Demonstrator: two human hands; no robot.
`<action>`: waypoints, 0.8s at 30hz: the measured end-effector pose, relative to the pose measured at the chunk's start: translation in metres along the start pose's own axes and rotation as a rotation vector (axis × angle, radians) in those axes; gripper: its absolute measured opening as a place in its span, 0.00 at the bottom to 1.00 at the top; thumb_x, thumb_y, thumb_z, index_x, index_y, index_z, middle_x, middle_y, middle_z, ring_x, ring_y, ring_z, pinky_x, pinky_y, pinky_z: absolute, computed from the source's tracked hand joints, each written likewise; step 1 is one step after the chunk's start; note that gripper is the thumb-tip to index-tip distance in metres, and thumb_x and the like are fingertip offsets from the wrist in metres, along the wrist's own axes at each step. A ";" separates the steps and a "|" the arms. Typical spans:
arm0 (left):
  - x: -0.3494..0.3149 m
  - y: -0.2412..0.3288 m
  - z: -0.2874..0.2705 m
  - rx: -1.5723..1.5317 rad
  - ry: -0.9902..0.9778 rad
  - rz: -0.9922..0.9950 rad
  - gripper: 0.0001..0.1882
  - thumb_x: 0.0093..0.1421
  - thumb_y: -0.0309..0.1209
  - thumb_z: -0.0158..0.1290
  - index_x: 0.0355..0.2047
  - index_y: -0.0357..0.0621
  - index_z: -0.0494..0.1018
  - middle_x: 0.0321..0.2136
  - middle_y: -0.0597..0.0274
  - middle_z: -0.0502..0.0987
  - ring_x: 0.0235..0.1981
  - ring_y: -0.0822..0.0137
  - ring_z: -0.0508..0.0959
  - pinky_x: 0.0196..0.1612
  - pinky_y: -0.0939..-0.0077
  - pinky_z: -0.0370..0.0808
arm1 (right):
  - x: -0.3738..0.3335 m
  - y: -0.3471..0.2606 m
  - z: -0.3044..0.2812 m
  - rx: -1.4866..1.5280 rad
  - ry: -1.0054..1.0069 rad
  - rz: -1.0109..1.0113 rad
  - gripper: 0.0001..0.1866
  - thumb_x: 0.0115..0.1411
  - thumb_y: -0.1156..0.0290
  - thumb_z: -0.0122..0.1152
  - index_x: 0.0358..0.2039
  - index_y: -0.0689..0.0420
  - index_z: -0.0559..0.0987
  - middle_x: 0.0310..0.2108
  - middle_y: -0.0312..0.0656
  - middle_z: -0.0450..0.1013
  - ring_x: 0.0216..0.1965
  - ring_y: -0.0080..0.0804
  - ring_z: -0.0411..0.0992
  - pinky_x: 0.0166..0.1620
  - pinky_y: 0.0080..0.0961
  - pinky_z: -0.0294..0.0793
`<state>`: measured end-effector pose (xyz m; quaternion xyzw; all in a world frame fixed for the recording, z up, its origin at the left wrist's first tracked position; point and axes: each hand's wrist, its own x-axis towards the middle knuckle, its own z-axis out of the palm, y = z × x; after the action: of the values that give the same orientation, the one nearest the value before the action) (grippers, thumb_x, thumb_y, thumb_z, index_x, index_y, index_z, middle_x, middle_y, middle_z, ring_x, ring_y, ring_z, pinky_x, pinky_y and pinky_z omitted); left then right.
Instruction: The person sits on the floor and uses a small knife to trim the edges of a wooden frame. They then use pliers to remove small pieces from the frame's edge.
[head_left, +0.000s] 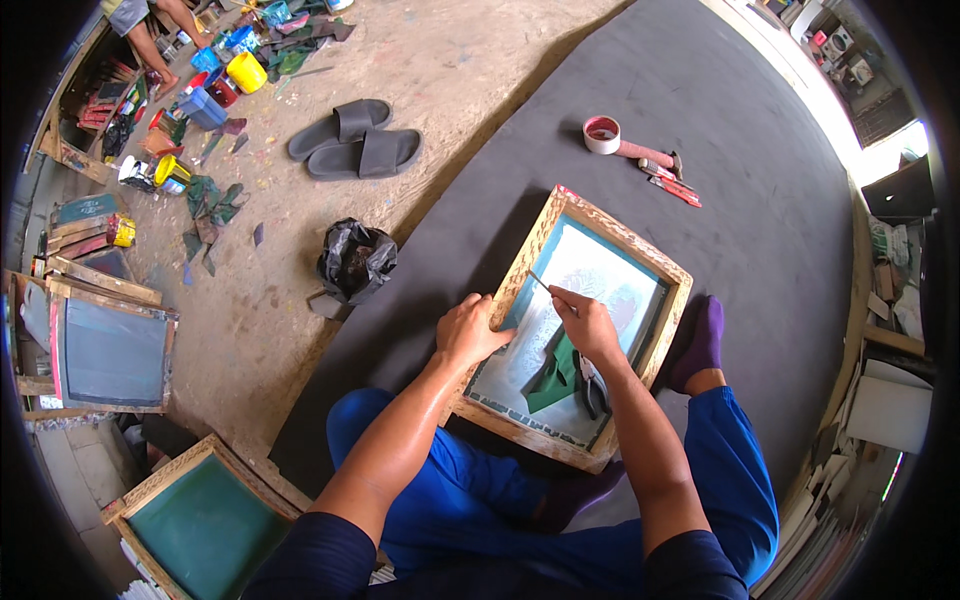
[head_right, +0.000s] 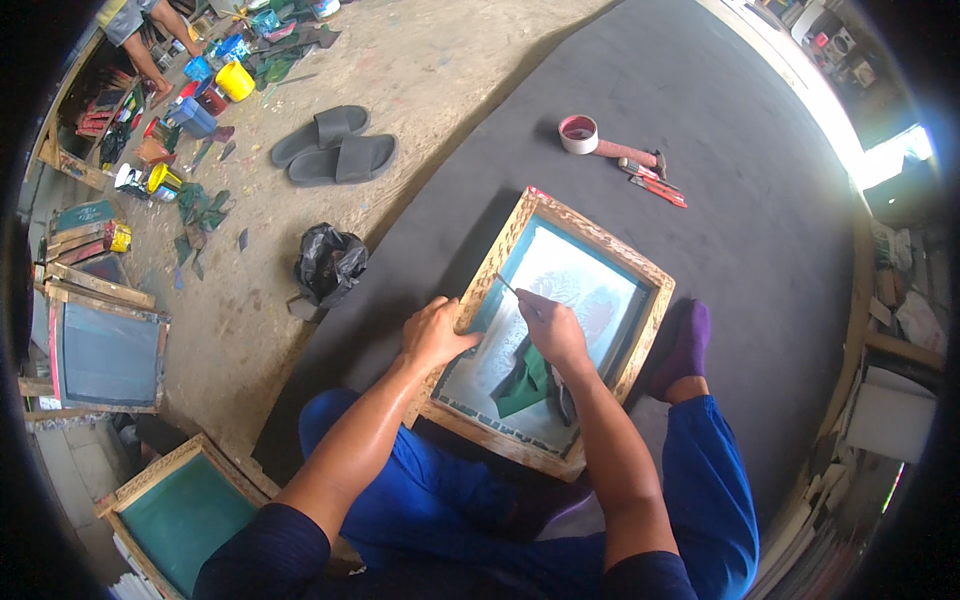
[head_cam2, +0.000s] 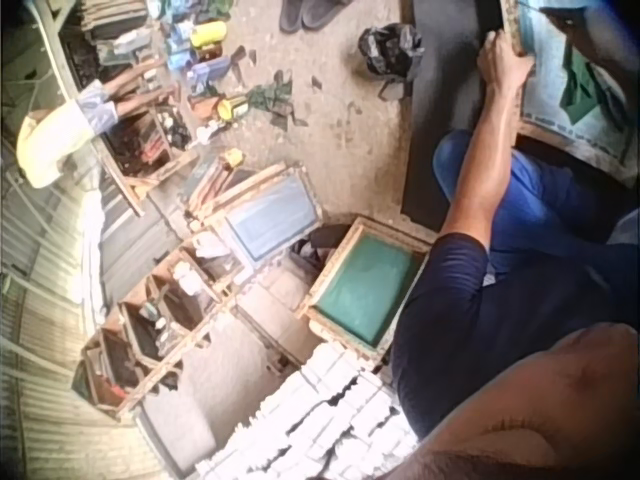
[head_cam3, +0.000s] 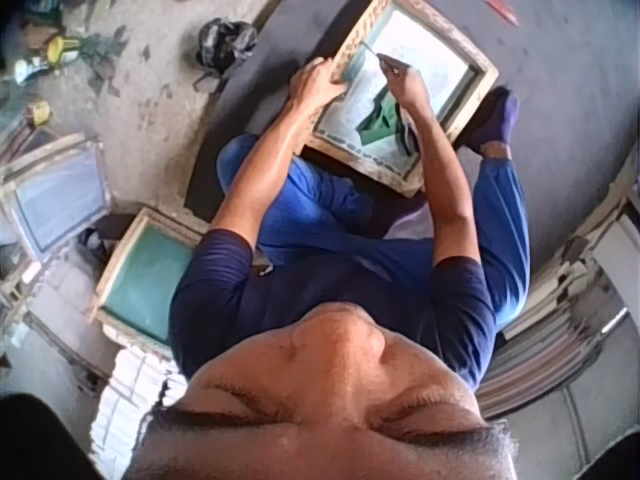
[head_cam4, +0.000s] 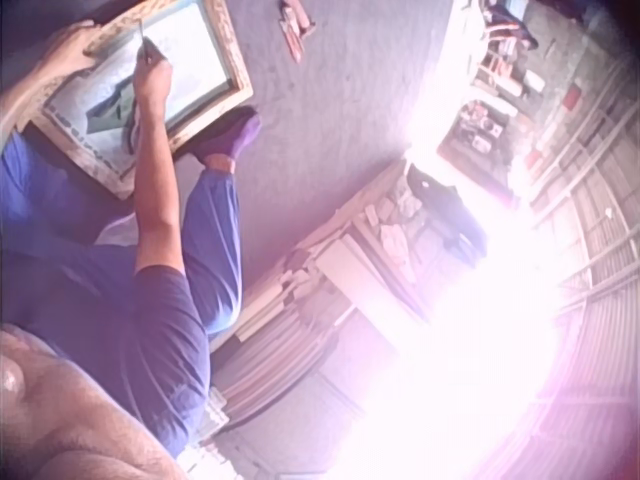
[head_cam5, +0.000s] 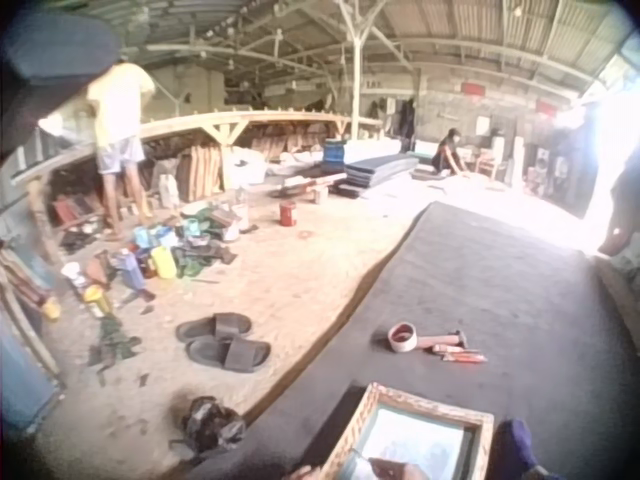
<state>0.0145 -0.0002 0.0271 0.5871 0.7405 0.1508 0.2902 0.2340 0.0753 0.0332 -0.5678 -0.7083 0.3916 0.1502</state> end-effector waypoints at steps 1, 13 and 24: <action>0.001 -0.002 0.000 -0.002 -0.015 0.003 0.33 0.51 0.44 0.68 0.53 0.37 0.78 0.46 0.53 0.80 0.47 0.50 0.82 0.48 0.58 0.80 | 0.000 -0.002 -0.001 -0.026 0.021 -0.005 0.17 0.70 0.61 0.60 0.55 0.49 0.84 0.36 0.54 0.83 0.39 0.53 0.83 0.44 0.41 0.79; 0.005 -0.014 0.007 -0.016 -0.008 0.058 0.31 0.51 0.41 0.67 0.53 0.35 0.78 0.45 0.53 0.80 0.46 0.49 0.82 0.48 0.57 0.80 | 0.003 -0.008 -0.004 -0.138 0.014 -0.015 0.16 0.70 0.61 0.61 0.55 0.51 0.84 0.36 0.53 0.84 0.40 0.48 0.84 0.45 0.37 0.81; 0.008 -0.023 0.014 0.002 0.030 0.129 0.30 0.50 0.39 0.67 0.51 0.36 0.79 0.41 0.54 0.80 0.40 0.49 0.83 0.44 0.57 0.82 | 0.020 0.019 0.000 0.005 -0.063 -0.098 0.17 0.70 0.64 0.60 0.57 0.53 0.82 0.41 0.54 0.83 0.43 0.48 0.84 0.48 0.38 0.81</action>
<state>0.0037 -0.0002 0.0015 0.6316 0.7054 0.1774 0.2684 0.2411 0.0945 0.0152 -0.5194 -0.7387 0.4033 0.1482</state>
